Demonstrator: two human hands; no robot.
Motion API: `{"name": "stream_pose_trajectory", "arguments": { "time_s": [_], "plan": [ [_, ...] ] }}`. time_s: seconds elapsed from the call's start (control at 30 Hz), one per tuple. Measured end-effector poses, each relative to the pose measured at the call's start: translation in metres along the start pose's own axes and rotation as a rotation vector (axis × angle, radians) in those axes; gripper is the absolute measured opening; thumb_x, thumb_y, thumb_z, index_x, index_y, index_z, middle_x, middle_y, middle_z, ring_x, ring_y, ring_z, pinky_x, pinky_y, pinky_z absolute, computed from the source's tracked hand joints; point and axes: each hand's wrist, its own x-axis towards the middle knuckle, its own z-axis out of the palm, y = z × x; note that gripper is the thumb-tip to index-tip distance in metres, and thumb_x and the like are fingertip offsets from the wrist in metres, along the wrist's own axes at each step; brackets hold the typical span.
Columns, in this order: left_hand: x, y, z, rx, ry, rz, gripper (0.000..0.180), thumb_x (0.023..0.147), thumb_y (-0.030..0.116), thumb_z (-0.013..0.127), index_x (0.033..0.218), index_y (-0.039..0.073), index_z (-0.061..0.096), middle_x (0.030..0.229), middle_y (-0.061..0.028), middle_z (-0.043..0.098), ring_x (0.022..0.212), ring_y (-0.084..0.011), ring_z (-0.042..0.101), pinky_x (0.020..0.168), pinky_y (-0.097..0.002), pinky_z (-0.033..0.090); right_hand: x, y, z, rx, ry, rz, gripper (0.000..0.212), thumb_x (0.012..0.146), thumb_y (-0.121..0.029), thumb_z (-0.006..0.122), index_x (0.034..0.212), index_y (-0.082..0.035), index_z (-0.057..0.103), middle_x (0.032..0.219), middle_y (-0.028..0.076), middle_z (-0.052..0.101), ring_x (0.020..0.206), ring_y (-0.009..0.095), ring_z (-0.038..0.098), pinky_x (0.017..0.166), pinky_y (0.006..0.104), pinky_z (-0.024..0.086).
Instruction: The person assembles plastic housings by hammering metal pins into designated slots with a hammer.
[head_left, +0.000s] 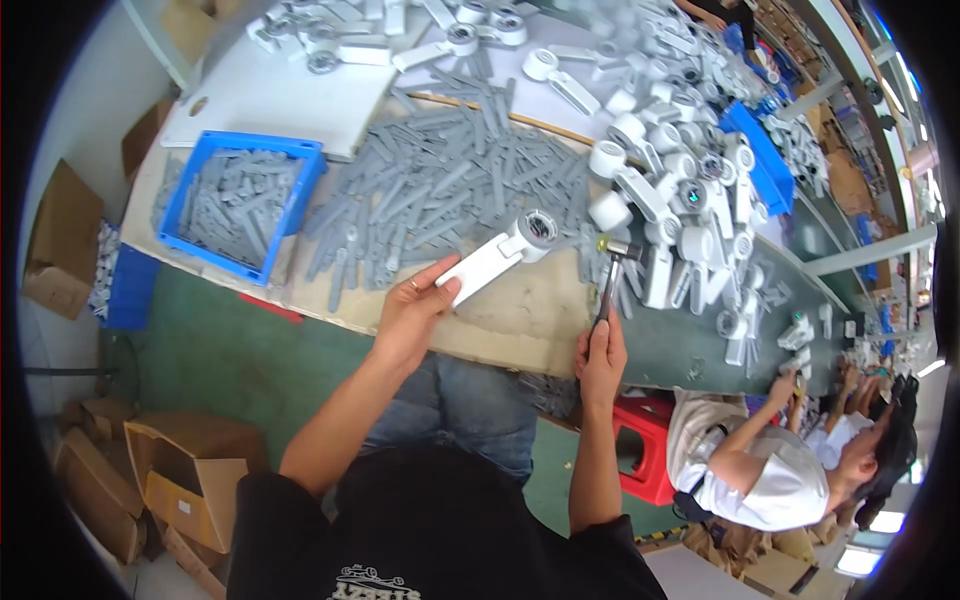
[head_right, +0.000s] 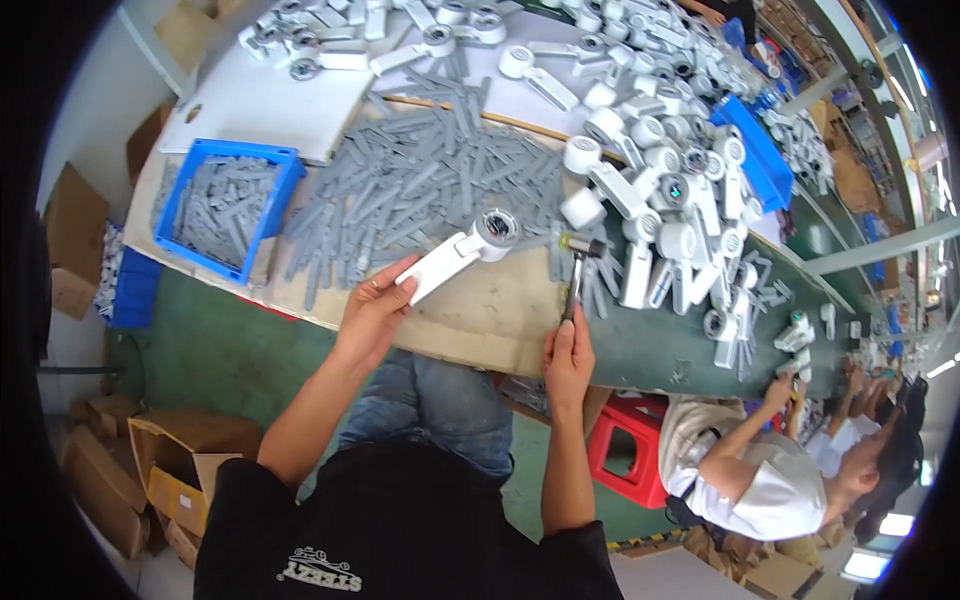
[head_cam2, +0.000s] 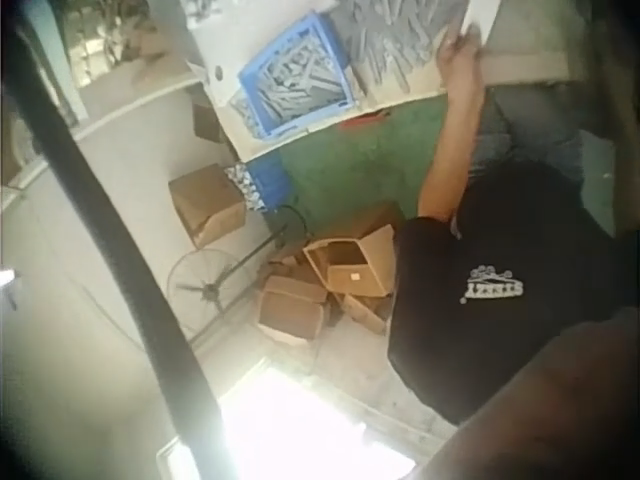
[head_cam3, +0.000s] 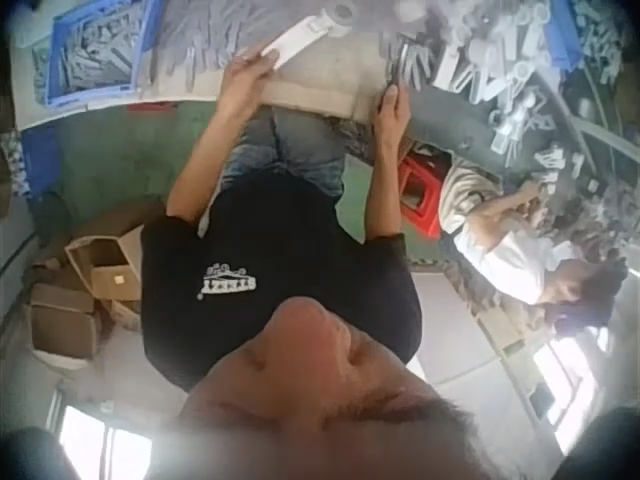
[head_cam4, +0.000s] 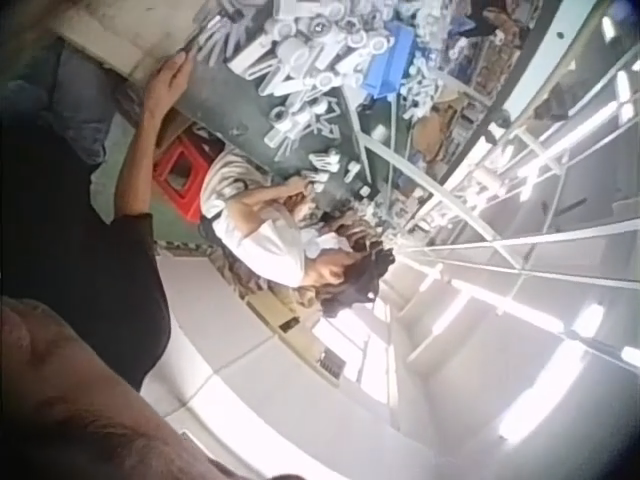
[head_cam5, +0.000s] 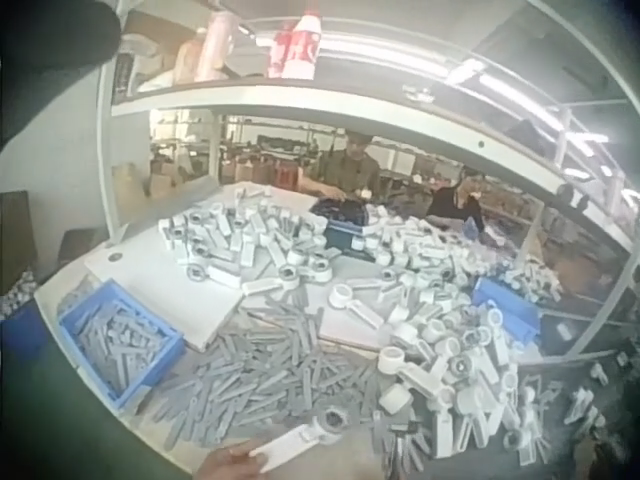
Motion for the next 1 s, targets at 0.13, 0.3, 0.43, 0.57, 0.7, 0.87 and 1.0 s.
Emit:
{"name": "stream_pose_trajectory", "arguments": {
  "time_s": [0.13, 0.3, 0.43, 0.57, 0.7, 0.87, 1.0],
  "plan": [
    [-0.009, 0.035, 0.001, -0.454, 0.025, -0.214, 0.052, 0.096, 0.016, 0.073, 0.144, 0.005, 0.055, 0.116, -0.0067, 0.067, 0.096, -0.0139, 0.063, 0.074, -0.0244, 0.048, 0.000, 0.002, -0.003, 0.022, -0.035, 0.026, 0.045, 0.111, -0.024, 0.049, 0.152, -0.007, 0.046, 0.069, -0.004, 0.048, 0.055, 0.003, 0.039, 0.047, 0.0199, 0.031],
    [-0.005, 0.044, -0.010, -0.599, 0.073, -0.265, 0.052, 0.097, 0.018, 0.072, 0.144, 0.005, 0.052, 0.123, -0.0111, 0.066, 0.105, -0.0185, 0.064, 0.075, -0.0261, 0.050, -0.001, -0.005, 0.006, 0.021, -0.007, 0.039, 0.045, 0.111, -0.026, 0.050, 0.151, -0.007, 0.048, 0.067, -0.005, 0.047, 0.053, 0.003, 0.038, 0.047, 0.0204, 0.030],
    [0.001, 0.049, -0.010, -0.542, 0.072, -0.186, 0.055, 0.098, 0.017, 0.071, 0.147, 0.004, 0.050, 0.121, -0.0113, 0.066, 0.106, -0.0171, 0.064, 0.077, -0.0265, 0.050, 0.000, -0.004, 0.008, -0.011, 0.019, 0.018, 0.045, 0.111, -0.026, 0.049, 0.151, -0.006, 0.049, 0.067, -0.005, 0.047, 0.053, 0.003, 0.038, 0.048, 0.0208, 0.031],
    [0.022, 0.070, -0.008, -0.035, 0.220, 0.237, 0.050, 0.097, 0.012, 0.072, 0.144, 0.003, 0.057, 0.099, -0.0007, 0.066, 0.089, -0.0080, 0.058, 0.072, -0.0229, 0.045, -0.001, 0.009, 0.002, -0.078, 0.005, -0.030, 0.043, 0.110, -0.021, 0.049, 0.150, -0.004, 0.050, 0.068, -0.004, 0.049, 0.055, 0.003, 0.040, 0.049, 0.0213, 0.033],
    [0.075, 0.128, -0.021, 0.687, 0.443, 0.636, 0.044, 0.093, 0.014, 0.075, 0.135, 0.004, 0.067, 0.075, 0.0059, 0.053, 0.068, -0.0059, 0.041, 0.060, -0.0233, 0.038, 0.000, 0.006, 0.000, -0.104, -0.019, 0.006, 0.042, 0.109, -0.017, 0.049, 0.148, -0.003, 0.051, 0.068, -0.004, 0.051, 0.057, 0.003, 0.042, 0.050, 0.0222, 0.036],
    [0.192, 0.206, -0.037, 1.069, 0.632, 0.839, 0.041, 0.091, 0.025, 0.076, 0.131, 0.015, 0.071, 0.063, -0.0042, 0.050, 0.059, -0.0116, 0.046, 0.060, -0.0310, 0.045, -0.002, 0.007, -0.005, -0.206, -0.035, -0.066, 0.041, 0.108, -0.017, 0.050, 0.146, -0.002, 0.053, 0.068, -0.002, 0.054, 0.058, 0.005, 0.046, 0.052, 0.0238, 0.040],
    [0.298, 0.254, -0.028, 1.185, 0.704, 1.002, 0.042, 0.088, 0.028, 0.075, 0.128, 0.014, 0.073, 0.067, -0.0120, 0.063, 0.057, -0.0223, 0.059, 0.062, -0.0372, 0.050, -0.012, 0.006, -0.007, -0.244, -0.011, -0.008, 0.042, 0.105, -0.017, 0.051, 0.143, 0.000, 0.055, 0.068, -0.001, 0.058, 0.059, 0.006, 0.051, 0.055, 0.0247, 0.044]
  ]
}}
